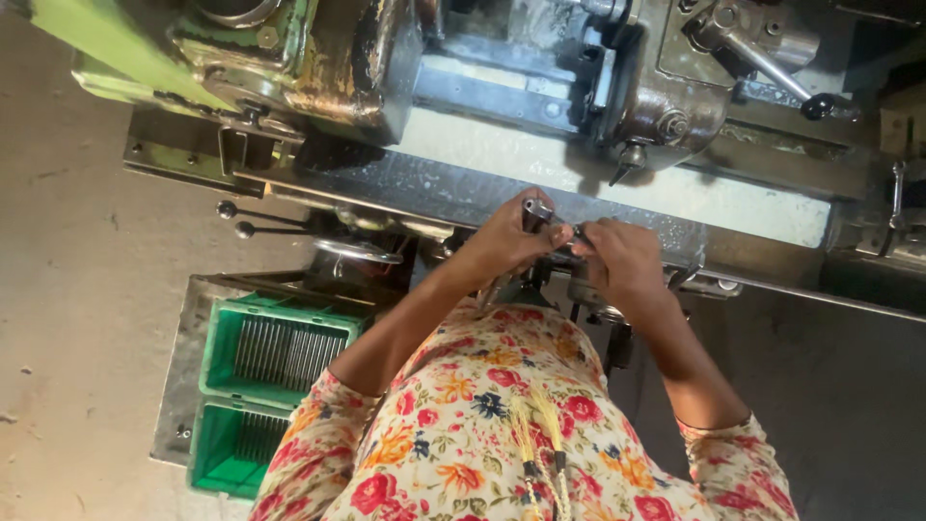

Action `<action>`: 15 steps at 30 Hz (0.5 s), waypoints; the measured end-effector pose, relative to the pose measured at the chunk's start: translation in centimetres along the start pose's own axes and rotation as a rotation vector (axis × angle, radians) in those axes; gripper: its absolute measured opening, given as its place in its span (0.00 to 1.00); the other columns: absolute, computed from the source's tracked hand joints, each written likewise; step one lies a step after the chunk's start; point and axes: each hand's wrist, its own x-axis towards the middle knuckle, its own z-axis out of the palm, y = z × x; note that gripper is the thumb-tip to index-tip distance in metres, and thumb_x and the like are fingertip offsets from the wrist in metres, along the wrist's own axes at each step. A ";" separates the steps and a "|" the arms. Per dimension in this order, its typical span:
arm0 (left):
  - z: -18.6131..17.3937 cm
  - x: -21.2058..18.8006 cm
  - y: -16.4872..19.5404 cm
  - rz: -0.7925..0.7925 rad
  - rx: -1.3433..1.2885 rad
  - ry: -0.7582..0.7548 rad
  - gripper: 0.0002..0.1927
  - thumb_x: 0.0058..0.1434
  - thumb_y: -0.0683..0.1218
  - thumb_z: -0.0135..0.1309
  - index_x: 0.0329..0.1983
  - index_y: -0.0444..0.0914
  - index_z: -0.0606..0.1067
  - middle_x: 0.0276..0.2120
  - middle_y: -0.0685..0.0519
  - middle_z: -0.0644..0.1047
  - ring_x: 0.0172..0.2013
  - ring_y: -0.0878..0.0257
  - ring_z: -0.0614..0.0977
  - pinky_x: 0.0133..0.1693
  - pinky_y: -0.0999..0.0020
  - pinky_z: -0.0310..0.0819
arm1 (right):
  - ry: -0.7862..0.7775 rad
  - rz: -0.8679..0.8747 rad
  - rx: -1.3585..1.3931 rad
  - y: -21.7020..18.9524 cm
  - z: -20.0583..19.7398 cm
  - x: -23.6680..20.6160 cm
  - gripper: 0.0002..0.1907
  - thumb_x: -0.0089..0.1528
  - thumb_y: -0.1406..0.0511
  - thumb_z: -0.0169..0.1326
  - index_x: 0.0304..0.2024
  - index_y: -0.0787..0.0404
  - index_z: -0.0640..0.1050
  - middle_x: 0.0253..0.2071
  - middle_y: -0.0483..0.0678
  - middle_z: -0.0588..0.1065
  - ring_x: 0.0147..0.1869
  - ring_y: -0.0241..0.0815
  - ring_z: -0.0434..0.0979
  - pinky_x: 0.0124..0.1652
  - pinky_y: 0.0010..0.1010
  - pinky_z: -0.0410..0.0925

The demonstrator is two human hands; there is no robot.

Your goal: The person repeatedly places small cylindrical metal parts into a press machine, operates the lever to process them, and collects the finished parts into green bins. The cycle of loading, pressing, and collecting is repeated throughout the clip.

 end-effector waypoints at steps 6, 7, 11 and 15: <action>-0.9 0.5 -0.7 -0.240 0.182 -0.114 0.25 0.61 0.62 0.60 0.41 0.39 0.67 0.19 0.60 0.67 0.17 0.72 0.68 0.17 0.74 0.61 | -0.209 -0.234 -0.260 0.2 -2.2 1.0 0.12 0.58 0.58 0.63 0.36 0.57 0.76 0.33 0.45 0.78 0.37 0.44 0.80 0.36 0.35 0.71; -0.7 0.6 -0.9 -0.233 0.179 -0.120 0.25 0.61 0.62 0.60 0.40 0.38 0.67 0.20 0.60 0.67 0.18 0.71 0.68 0.17 0.74 0.62 | -0.228 -0.236 -0.267 0.0 -2.4 1.4 0.13 0.58 0.57 0.63 0.36 0.58 0.77 0.32 0.45 0.78 0.36 0.43 0.80 0.36 0.34 0.71; 0.6 0.7 -1.2 0.300 0.315 0.157 0.27 0.69 0.63 0.61 0.41 0.34 0.70 0.31 0.56 0.75 0.33 0.67 0.75 0.36 0.70 0.74 | -0.130 -0.130 -0.333 -1.4 -3.1 3.3 0.13 0.60 0.57 0.62 0.39 0.57 0.78 0.33 0.44 0.77 0.37 0.42 0.80 0.36 0.35 0.71; 0.5 0.7 0.2 -0.026 0.481 0.116 0.25 0.62 0.64 0.55 0.40 0.36 0.75 0.24 0.56 0.75 0.25 0.64 0.76 0.28 0.66 0.73 | -0.334 -0.182 -0.416 -1.3 -4.9 4.6 0.13 0.56 0.60 0.60 0.43 0.55 0.77 0.32 0.42 0.77 0.36 0.41 0.80 0.35 0.34 0.71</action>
